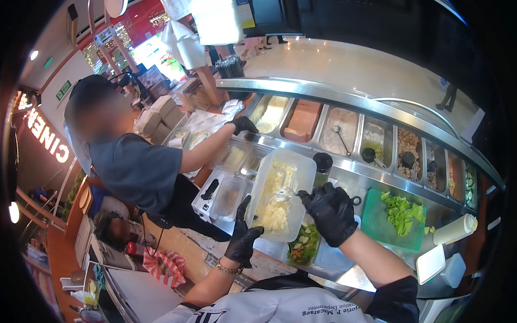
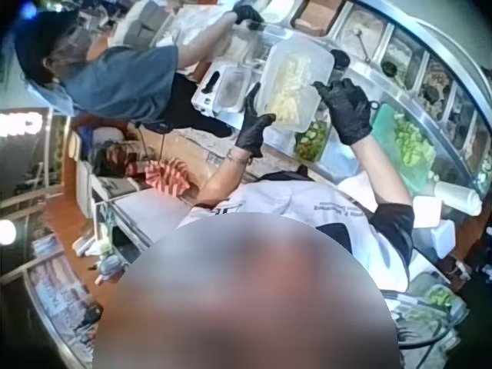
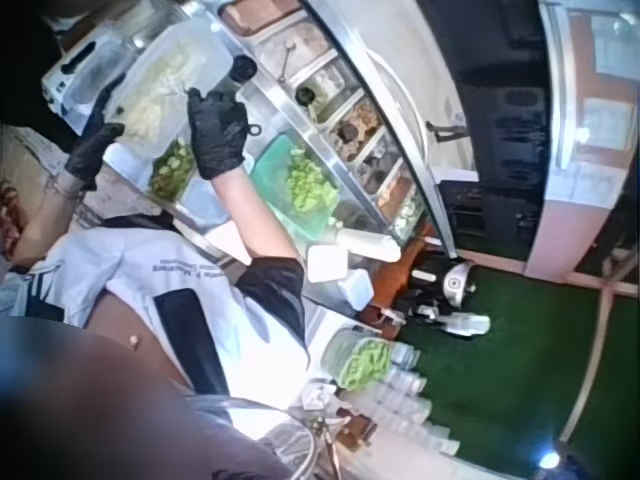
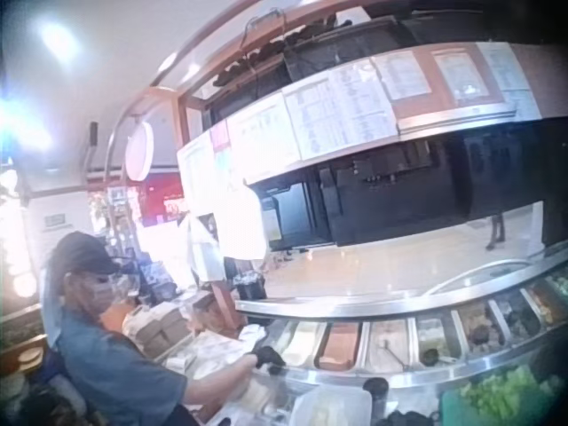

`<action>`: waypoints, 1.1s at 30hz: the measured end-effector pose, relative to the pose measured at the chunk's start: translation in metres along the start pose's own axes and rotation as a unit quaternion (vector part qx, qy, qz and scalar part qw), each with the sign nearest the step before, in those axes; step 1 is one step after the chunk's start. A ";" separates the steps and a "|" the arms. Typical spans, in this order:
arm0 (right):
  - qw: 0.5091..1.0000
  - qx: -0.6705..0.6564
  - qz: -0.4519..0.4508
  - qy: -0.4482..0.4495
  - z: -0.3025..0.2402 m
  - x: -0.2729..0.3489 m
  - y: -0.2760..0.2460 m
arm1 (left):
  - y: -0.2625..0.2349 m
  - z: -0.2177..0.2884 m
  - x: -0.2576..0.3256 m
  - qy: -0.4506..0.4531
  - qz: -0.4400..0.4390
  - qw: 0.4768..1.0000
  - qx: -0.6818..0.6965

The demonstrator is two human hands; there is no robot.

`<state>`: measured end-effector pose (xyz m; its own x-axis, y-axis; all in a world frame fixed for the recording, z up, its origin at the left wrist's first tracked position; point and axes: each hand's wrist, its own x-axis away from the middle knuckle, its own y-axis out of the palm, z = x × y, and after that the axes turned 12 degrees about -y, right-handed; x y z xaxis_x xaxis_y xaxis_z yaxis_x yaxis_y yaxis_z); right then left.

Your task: The person assembles salads by placing shredded cheese, cooked meat, and lettuce into plastic containers. They then chop lettuce and tomatoes on a cutting board and add them to the containers.

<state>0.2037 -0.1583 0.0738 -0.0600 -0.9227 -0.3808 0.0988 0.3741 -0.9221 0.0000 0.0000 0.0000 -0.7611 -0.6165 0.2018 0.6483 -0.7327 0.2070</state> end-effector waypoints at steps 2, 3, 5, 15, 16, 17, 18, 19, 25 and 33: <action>0.999 -0.017 0.030 0.015 0.002 -0.002 -0.004 | 0.004 0.004 0.002 -0.004 0.005 0.999 0.045; 0.998 -0.013 0.064 0.015 0.000 -0.006 0.007 | -0.005 0.007 -0.005 -0.009 0.011 1.000 0.028; 0.996 0.015 0.085 0.001 0.001 0.005 -0.002 | 0.005 0.000 0.001 -0.019 0.025 0.999 0.019; 0.996 0.046 -0.008 0.077 -0.019 -0.005 0.019 | -0.017 0.002 0.006 0.045 0.065 0.986 -0.149; 0.995 0.042 0.061 0.064 -0.022 -0.009 0.017 | -0.022 0.006 0.004 0.018 0.054 0.984 -0.166; 0.993 0.043 0.097 0.059 -0.027 -0.010 0.016 | -0.024 0.007 0.006 0.037 0.046 0.986 -0.158; 0.991 0.052 0.109 0.059 -0.030 -0.014 0.015 | -0.025 0.007 0.007 0.037 0.048 0.984 -0.169; 0.989 0.075 0.117 0.048 -0.030 -0.020 0.015 | -0.027 0.009 0.007 0.037 0.052 0.980 -0.188; 0.974 0.144 -0.005 0.175 -0.043 -0.070 0.061 | -0.036 0.014 0.013 0.045 0.032 0.968 -0.244; 0.960 0.087 -0.156 0.216 -0.126 -0.070 0.043 | -0.053 0.003 0.002 0.095 0.050 0.968 -0.226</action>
<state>0.0874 -0.0656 0.0522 -0.5166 -0.8483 -0.1161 0.1709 0.0307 -0.9848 -0.0358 0.0390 -0.0081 -0.7131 -0.7010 0.0104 0.6763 -0.6918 -0.2528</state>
